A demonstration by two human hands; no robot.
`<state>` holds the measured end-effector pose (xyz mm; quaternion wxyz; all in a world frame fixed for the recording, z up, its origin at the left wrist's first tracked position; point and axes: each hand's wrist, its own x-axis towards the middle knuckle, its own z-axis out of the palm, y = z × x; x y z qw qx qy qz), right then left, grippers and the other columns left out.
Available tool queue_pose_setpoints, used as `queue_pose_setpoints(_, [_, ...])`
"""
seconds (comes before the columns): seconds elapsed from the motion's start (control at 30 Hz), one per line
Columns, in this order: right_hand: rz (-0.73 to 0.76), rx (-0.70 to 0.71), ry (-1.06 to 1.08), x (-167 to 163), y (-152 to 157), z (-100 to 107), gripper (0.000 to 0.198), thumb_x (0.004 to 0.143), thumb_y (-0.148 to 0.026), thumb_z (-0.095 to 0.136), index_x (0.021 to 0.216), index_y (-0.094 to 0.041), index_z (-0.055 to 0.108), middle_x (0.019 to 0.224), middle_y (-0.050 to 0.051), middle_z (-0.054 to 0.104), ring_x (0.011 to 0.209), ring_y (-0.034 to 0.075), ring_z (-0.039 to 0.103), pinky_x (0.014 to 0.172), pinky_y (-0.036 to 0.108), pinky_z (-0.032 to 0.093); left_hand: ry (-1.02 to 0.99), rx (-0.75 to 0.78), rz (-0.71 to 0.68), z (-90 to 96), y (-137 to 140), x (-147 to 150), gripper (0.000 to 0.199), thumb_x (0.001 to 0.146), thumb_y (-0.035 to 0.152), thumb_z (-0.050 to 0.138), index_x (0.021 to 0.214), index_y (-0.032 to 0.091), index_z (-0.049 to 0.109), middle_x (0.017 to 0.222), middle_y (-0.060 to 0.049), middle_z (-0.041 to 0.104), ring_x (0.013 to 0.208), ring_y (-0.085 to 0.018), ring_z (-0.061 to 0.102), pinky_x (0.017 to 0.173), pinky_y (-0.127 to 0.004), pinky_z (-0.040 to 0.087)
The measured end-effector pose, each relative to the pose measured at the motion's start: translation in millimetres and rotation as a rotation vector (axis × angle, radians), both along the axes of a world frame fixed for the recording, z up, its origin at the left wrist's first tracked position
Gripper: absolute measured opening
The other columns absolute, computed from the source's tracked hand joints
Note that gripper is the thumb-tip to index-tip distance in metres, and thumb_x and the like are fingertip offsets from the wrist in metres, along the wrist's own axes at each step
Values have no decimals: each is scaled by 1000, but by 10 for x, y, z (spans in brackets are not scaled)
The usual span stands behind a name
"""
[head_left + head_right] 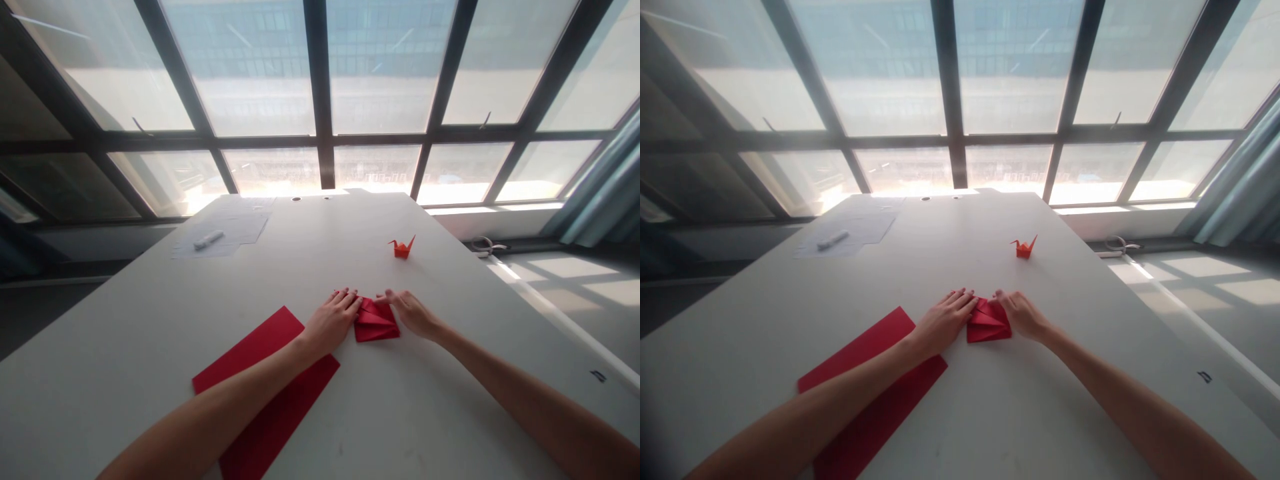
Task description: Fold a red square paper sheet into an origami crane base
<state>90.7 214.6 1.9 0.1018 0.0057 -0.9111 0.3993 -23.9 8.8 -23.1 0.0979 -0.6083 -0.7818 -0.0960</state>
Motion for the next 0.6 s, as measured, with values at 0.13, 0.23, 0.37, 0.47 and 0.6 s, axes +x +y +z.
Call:
queue_pose_setpoints(0.13, [22, -43, 95, 18, -44, -21, 45, 100, -42, 39, 126, -17, 65, 124, 9, 68, 118, 26, 62, 103, 42, 47, 19, 12, -15, 31, 5, 31, 42, 98, 17, 40, 140, 20, 44, 144, -12, 48, 138, -26, 39, 114, -42, 30])
queue_pose_setpoints(0.23, [170, 238, 132, 77, -94, -102, 41, 97, -28, 49, 137, -24, 56, 140, 6, 56, 132, 24, 49, 113, 43, 36, -12, 43, 17, 54, 9, 49, 38, 100, 26, 43, 137, 21, 48, 134, -11, 55, 129, -26, 47, 110, -41, 36])
queue_pose_setpoints(0.37, [194, 512, 122, 142, -65, -210, 55, 92, -6, 42, 143, -25, 47, 144, 7, 51, 139, 24, 40, 116, 50, 29, -114, 100, 91, 64, 1, 4, 31, 99, 32, 45, 126, 29, 60, 116, -7, 62, 109, -23, 56, 96, -38, 45])
queue_pose_setpoints(0.47, [175, 569, 107, 154, 21, -232, 65, 84, 3, 41, 143, -24, 48, 144, 7, 52, 141, 24, 36, 115, 51, 29, -229, 163, 104, 28, -8, -96, 27, 98, 30, 48, 113, 34, 70, 104, -4, 63, 96, -20, 57, 89, -35, 47])
queue_pose_setpoints(0.6, [159, 563, 108, 144, 44, -223, 59, 84, 2, 42, 136, -25, 55, 142, 6, 55, 138, 23, 41, 113, 47, 33, -343, 218, 90, -25, -10, -200, 23, 95, 30, 55, 105, 34, 75, 94, -4, 63, 89, -19, 57, 85, -32, 47])
